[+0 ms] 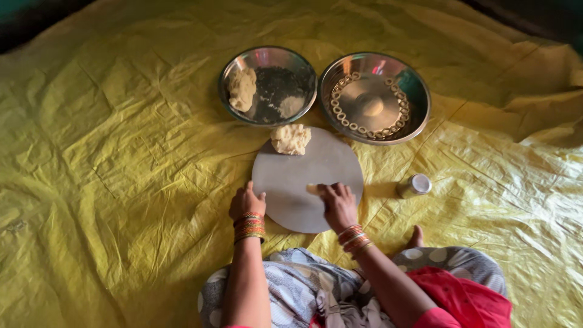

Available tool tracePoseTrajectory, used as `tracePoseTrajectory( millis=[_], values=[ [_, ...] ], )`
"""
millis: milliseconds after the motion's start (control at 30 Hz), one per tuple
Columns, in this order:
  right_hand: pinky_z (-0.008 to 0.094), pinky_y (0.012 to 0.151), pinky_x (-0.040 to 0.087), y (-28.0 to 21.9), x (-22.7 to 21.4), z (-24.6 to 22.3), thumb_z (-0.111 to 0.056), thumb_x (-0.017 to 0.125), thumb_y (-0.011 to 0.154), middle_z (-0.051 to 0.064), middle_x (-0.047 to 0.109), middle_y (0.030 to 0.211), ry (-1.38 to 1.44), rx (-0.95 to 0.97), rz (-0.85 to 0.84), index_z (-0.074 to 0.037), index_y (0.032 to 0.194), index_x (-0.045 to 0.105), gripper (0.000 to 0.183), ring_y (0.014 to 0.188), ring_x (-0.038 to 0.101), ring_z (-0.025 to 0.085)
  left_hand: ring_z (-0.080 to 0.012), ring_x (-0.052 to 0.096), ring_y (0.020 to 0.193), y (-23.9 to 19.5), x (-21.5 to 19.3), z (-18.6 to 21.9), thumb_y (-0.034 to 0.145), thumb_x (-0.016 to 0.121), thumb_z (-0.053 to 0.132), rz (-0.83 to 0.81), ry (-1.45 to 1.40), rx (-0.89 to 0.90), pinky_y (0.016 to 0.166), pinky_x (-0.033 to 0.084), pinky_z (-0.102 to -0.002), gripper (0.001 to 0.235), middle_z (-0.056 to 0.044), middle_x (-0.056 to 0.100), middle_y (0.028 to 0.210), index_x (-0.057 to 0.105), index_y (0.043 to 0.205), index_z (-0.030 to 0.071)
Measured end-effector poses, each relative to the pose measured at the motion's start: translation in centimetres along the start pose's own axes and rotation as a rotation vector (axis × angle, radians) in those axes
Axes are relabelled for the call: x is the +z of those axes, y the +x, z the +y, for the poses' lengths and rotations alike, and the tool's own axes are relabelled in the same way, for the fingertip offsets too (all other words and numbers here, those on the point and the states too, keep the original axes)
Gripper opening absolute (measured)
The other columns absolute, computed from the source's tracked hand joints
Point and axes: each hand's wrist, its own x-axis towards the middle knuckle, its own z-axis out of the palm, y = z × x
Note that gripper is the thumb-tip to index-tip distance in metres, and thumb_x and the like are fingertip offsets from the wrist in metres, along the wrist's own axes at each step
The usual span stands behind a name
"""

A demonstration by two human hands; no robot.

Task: The person sits on the floor and rolls small pieces of dough into thin ropes on a round board. They then join the ends of the ropes to form small rings and place them into a metal bowl. The process is repeated with multiple pieces of dough.

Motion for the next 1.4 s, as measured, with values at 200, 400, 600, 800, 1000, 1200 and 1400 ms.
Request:
tracePoseTrajectory(
  millis=[200, 400, 600, 800, 1000, 1200, 1400],
  values=[
    [0.050, 0.118, 0.025, -1.6, 0.8, -1.6, -0.038, 0.057, 0.093, 0.023, 0.040, 0.154, -0.219, -0.168, -0.067, 0.002, 0.151, 0.037, 0.073, 0.144, 0.033, 0.036, -0.0329, 0.062, 0.120, 1.2, 1.7, 1.1, 0.085, 0.080, 0.033, -0.067, -0.012, -0.027, 0.094, 0.055, -0.051, 0.089, -0.011, 0.057, 0.140, 0.029, 0.158, 0.022],
    [0.059, 0.125, 0.003, 1.9, 6.0, -2.4, -0.069, 0.038, 0.098, 0.025, 0.013, 0.168, -0.358, -0.062, -0.066, 0.005, 0.160, 0.015, 0.099, 0.158, 0.005, 0.040, -0.0325, 0.062, 0.121, 1.4, 1.1, 1.4, 0.083, 0.083, 0.030, -0.110, -0.031, -0.055, 0.094, 0.055, -0.051, 0.095, -0.010, 0.057, 0.141, 0.027, 0.159, 0.025],
    [0.058, 0.127, -0.002, 13.5, 6.2, -1.0, -0.065, 0.039, 0.097, 0.020, 0.003, 0.173, -0.421, 0.161, 0.055, -0.001, 0.165, 0.007, 0.099, 0.160, -0.002, 0.039, -0.0324, 0.063, 0.121, 1.4, 1.2, 0.8, 0.081, 0.084, 0.031, -0.149, -0.011, -0.024, 0.097, 0.052, -0.052, 0.096, -0.010, 0.058, 0.141, 0.027, 0.158, 0.025],
    [0.064, 0.123, 0.002, 1.1, 6.7, -5.3, -0.063, 0.047, 0.097, 0.032, 0.008, 0.167, -0.362, -0.118, -0.050, 0.007, 0.159, 0.007, 0.102, 0.156, 0.003, 0.046, -0.0323, 0.063, 0.120, 2.3, 1.9, 0.9, 0.080, 0.086, 0.032, -0.140, -0.038, -0.016, 0.099, 0.050, -0.053, 0.097, -0.010, 0.058, 0.140, 0.028, 0.157, 0.025],
    [0.061, 0.125, 0.002, 4.9, 5.8, -4.0, -0.058, 0.053, 0.093, 0.028, 0.007, 0.169, -0.689, -0.039, -0.235, 0.005, 0.160, 0.005, 0.104, 0.158, 0.003, 0.043, -0.0322, 0.063, 0.120, 2.3, 2.3, 0.8, 0.078, 0.087, 0.033, -0.153, -0.036, -0.013, 0.101, 0.048, -0.054, 0.097, -0.010, 0.059, 0.140, 0.029, 0.156, 0.025],
    [0.061, 0.124, -0.003, 15.7, 5.8, -0.6, -0.067, 0.044, 0.097, 0.022, -0.001, 0.171, -0.408, 0.168, 0.053, 0.000, 0.163, 0.002, 0.102, 0.158, -0.003, 0.037, -0.0321, 0.063, 0.120, 2.5, 1.9, 0.4, 0.076, 0.088, 0.034, -0.147, -0.022, -0.008, 0.104, 0.046, -0.055, 0.098, -0.010, 0.060, 0.139, 0.030, 0.155, 0.025],
    [0.064, 0.122, -0.001, 2.5, 7.7, -4.9, -0.073, 0.036, 0.093, 0.028, 0.001, 0.168, -0.426, -0.073, 0.004, 0.001, 0.161, 0.007, 0.104, 0.156, -0.002, 0.042, -0.0320, 0.063, 0.120, 3.7, 2.6, 0.3, 0.074, 0.090, 0.035, -0.126, -0.031, 0.001, 0.106, 0.043, -0.056, 0.099, -0.010, 0.060, 0.139, 0.031, 0.154, 0.025]
  ],
)
